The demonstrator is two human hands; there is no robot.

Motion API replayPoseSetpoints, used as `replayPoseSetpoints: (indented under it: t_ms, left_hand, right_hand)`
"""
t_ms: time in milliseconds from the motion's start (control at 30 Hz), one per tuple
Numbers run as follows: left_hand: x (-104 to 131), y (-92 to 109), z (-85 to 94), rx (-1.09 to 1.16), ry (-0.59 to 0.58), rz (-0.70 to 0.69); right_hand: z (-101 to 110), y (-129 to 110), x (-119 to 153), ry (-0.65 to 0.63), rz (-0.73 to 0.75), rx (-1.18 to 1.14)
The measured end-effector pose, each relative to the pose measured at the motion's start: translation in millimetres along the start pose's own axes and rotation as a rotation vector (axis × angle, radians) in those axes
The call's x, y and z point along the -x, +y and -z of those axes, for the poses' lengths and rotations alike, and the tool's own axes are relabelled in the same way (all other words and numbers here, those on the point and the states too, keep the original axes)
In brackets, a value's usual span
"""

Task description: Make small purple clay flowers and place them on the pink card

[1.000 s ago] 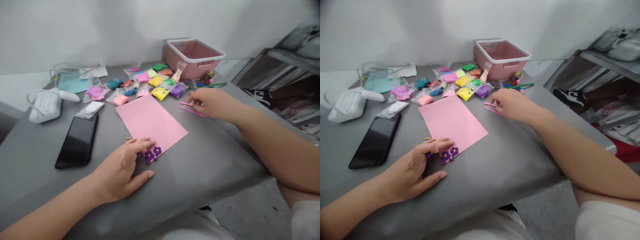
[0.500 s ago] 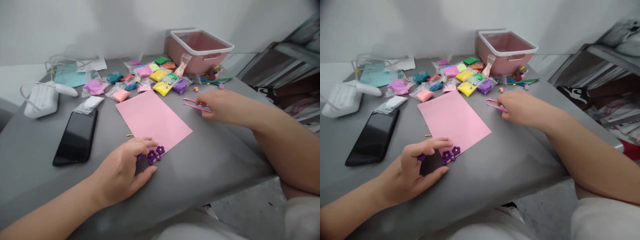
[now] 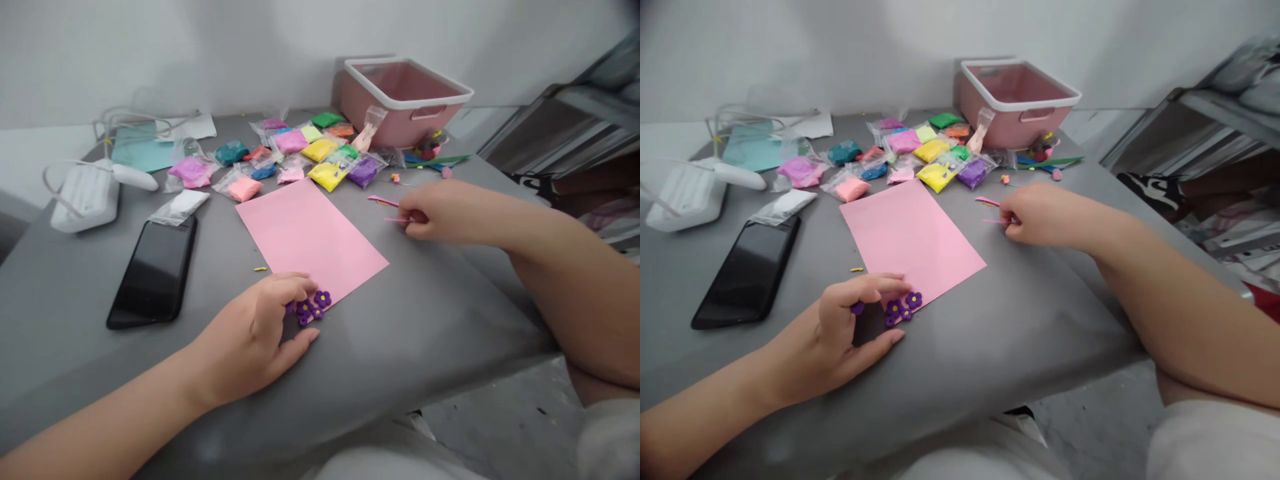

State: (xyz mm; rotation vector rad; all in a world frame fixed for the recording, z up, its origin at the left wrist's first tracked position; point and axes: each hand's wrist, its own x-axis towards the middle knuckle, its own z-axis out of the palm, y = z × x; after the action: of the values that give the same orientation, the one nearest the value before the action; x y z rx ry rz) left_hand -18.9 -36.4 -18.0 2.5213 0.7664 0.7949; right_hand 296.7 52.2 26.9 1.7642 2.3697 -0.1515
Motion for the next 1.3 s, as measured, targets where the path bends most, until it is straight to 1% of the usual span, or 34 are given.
replayPoseSetpoints:
  t_ms: [67,133,167,200,267,333,367,400,467,567,633,700,767,967,1067,1200,1300]
  left_hand:
    - [-2,-2,1.6,0.005,-0.019,-0.015]
    - [-5,-4,2.6,0.013,-0.040,-0.025]
    - [-5,-5,2.9,0.014,-0.050,-0.029]
    - [-6,-5,2.9,0.014,-0.056,-0.035]
    - [-6,-5,2.6,0.009,-0.054,-0.047]
    - [-6,-4,1.7,0.007,-0.030,-0.055]
    - [-5,-3,0.9,0.007,-0.011,-0.057]
    - [-5,-1,-0.1,0.005,0.013,-0.055]
    - [-4,2,-2.7,-0.001,0.062,-0.026]
    - [-3,6,-7.0,-0.012,0.096,0.078]
    - [-3,8,-9.2,-0.017,0.098,0.134]
    - [-4,9,-10.7,-0.033,0.105,0.150]
    - [-5,9,-11.8,-0.055,0.124,0.150]
    - [-6,8,-14.7,-0.077,0.134,0.124]
    - [-6,8,-14.8,-0.074,0.127,0.129]
    - [-5,8,-13.7,-0.082,0.113,0.145]
    - [-4,8,-13.0,-0.076,0.111,0.124]
  right_hand:
    - [0,-1,3,0.109,0.041,0.021]
    - [1,-5,8,0.294,0.097,-0.052]
    - [1,-9,10,0.392,0.116,-0.149]
    - [1,-14,12,0.475,0.122,-0.301]
    - [-1,-24,14,0.589,0.078,-0.648]
    - [-7,-35,12,0.587,0.073,-0.974]
    - [-10,-39,10,0.542,0.111,-1.117]
    - [-14,-44,9,0.464,0.173,-1.245]
    - [-19,-53,7,0.309,0.250,-1.431]
    - [-22,-70,10,0.136,0.279,-1.595]
    - [-23,-80,15,0.015,0.333,-1.627]
    - [-25,-89,20,-0.080,0.400,-1.619]
    - [-29,-96,24,-0.106,0.439,-1.605]
    - [-42,-103,27,0.013,0.452,-1.539]
    - [-44,-104,28,0.049,0.494,-1.505]
    - [-46,-103,30,0.114,0.555,-1.374]
    - [-47,-102,30,0.160,0.578,-1.279]
